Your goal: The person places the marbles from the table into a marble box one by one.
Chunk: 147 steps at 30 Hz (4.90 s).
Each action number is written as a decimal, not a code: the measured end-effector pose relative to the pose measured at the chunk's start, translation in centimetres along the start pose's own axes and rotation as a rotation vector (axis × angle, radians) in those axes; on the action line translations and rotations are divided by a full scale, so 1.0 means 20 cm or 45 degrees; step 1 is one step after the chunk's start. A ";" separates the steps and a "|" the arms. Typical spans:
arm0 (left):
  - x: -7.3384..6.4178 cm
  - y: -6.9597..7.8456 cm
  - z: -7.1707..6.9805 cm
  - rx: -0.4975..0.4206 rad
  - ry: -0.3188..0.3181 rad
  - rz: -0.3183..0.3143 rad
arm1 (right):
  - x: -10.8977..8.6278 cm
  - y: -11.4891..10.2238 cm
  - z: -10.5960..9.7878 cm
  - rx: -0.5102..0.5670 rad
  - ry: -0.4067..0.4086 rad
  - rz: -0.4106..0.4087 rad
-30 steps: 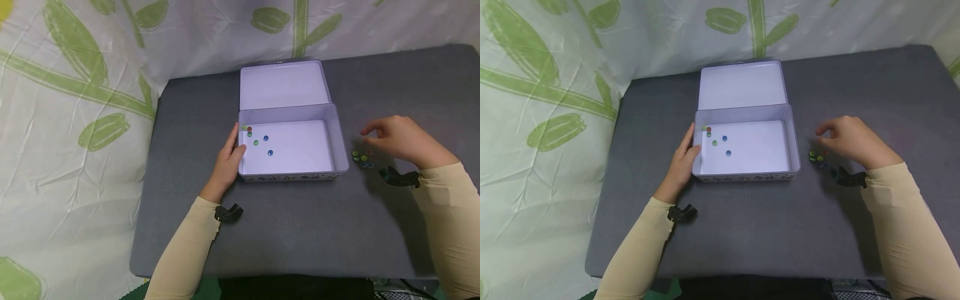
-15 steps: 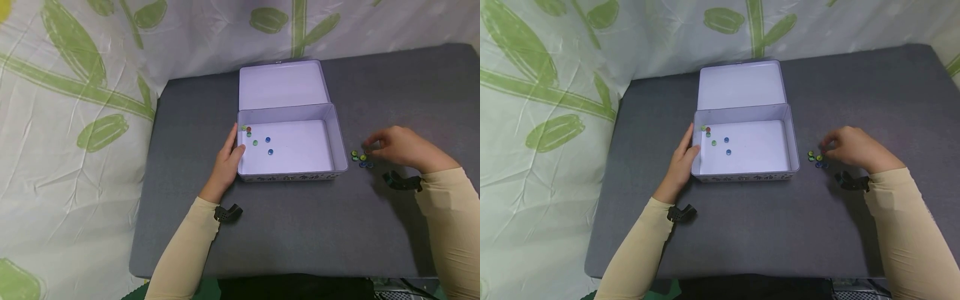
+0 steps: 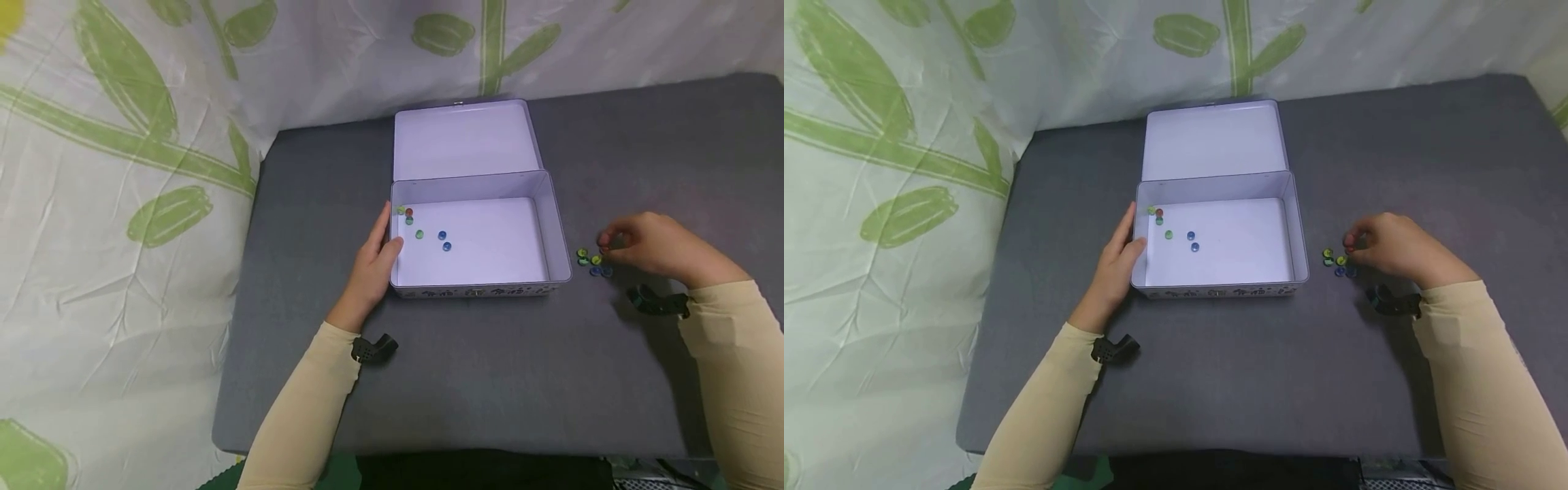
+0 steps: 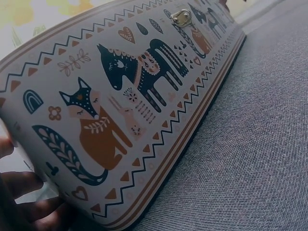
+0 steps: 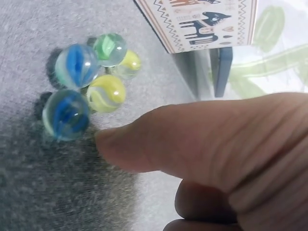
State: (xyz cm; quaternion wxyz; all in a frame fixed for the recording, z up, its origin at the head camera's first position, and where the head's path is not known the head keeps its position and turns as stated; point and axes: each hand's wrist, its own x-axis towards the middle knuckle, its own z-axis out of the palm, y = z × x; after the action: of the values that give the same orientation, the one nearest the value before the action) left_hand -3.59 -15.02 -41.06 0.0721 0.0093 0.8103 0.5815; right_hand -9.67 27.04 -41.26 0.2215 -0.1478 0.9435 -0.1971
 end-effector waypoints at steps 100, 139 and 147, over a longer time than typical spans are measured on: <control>0.10 -0.12 0.16 -0.004 0.022 0.091 | 0.43 -0.78 -0.02 -0.117 -0.057 -0.378; 0.11 -0.11 0.16 -0.006 0.013 0.134 | 0.48 -0.77 0.03 -0.098 -0.134 -0.372; 0.11 -0.11 0.16 0.009 0.012 0.137 | 0.47 -0.76 0.02 -0.086 -0.135 -0.364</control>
State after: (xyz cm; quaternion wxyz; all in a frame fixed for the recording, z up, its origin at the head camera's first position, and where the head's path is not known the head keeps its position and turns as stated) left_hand -5.15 -12.47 -44.44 0.0368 0.0502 0.8110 0.5817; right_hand -14.60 10.08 -38.31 0.2355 -0.2982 0.9059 -0.1869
